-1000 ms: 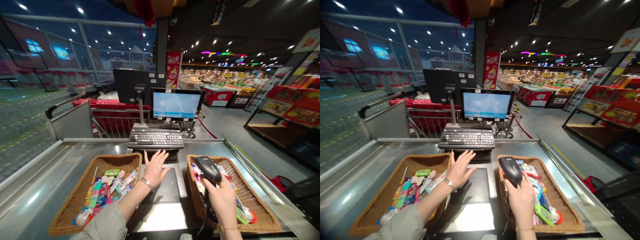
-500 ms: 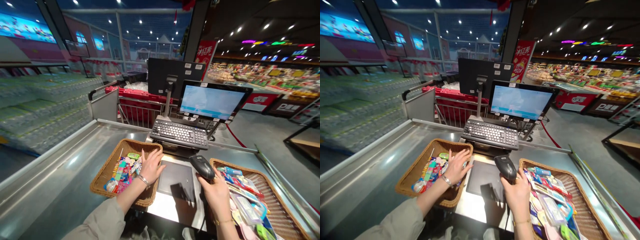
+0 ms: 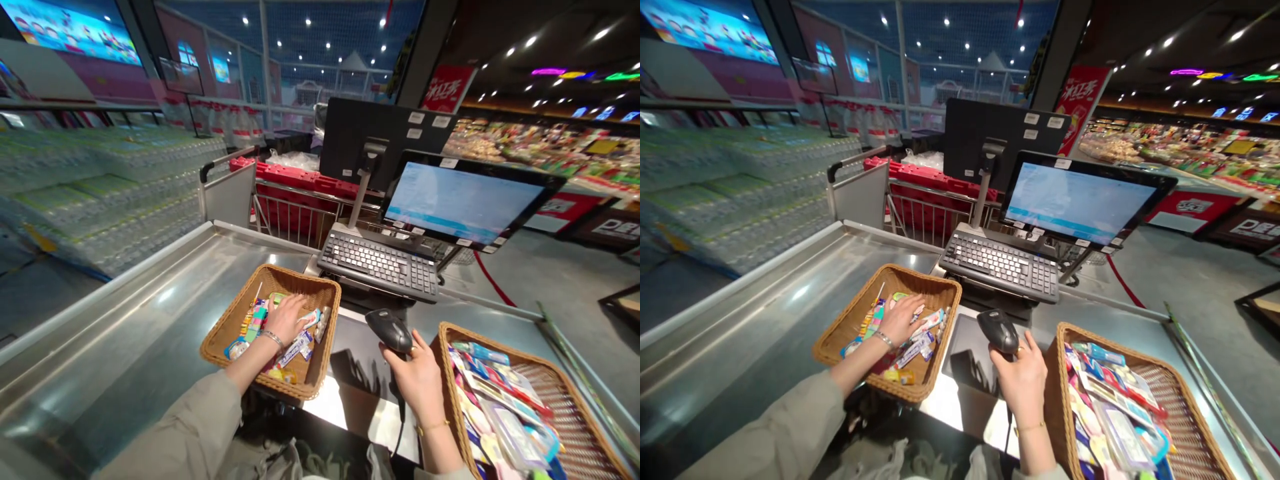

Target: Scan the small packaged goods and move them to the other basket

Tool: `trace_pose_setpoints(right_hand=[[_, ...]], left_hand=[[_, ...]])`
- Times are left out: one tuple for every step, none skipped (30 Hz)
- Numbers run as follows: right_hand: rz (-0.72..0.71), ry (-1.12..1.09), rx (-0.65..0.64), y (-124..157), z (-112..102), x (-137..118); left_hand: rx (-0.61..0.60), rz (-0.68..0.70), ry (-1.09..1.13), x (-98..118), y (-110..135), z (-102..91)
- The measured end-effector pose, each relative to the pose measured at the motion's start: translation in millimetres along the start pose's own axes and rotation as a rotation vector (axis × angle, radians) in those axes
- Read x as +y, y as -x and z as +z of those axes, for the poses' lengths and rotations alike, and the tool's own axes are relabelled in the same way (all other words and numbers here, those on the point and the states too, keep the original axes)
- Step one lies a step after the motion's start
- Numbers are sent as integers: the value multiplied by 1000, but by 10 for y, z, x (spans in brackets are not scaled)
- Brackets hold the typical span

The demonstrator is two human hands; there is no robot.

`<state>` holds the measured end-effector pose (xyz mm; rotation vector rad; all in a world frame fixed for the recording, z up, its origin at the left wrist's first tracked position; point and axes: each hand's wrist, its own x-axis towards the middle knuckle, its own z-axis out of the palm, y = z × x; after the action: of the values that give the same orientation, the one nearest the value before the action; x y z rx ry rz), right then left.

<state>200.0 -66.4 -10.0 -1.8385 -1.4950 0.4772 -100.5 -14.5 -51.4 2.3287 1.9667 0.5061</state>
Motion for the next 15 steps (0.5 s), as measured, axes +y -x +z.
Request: trace_pose_setpoints(right_hand=[[-4,-5,-4,-6,11,-26],[-10,-8,-9,-12,22,-52],[-15,-8,-15,-18,34,-75],[-16,-6,-23,-23,48,-96],[-18,-2,-33,-28,63,-113],[-20,1,-44,-32,79,-127],[-19,5,-52,-35,95,-136],[-15,9,-59,-38,110,-142],[-10,13,-66,-40,125,-142],[-3,17,-71,-42,138,-140],[2,21,-75,-45,150,-133],[4,24,-77,-48,161,-125],[3,25,-79,-52,170,-114],[1,27,-81,-57,178,-102],[-2,30,-84,-62,186,-90]], left_hand=[[-17,-1,-9,-30,-9,18],[-40,-1,-25,-61,-21,38],[-67,-3,-47,-92,-37,60],[-97,-4,-71,-121,-56,84],[-127,-3,-93,-148,-78,111],[-152,0,-109,-172,-103,141],[-174,5,-120,-192,-130,174],[-193,10,-127,-207,-158,210],[-211,14,-133,-216,-188,251],[-231,17,-142,-219,-217,296],[-252,19,-152,-217,-247,343],[-271,21,-162,-210,-276,395],[-290,23,-171,-199,-304,448],[-307,24,-179,-185,-331,503],[-322,24,-188,-170,-356,559]])
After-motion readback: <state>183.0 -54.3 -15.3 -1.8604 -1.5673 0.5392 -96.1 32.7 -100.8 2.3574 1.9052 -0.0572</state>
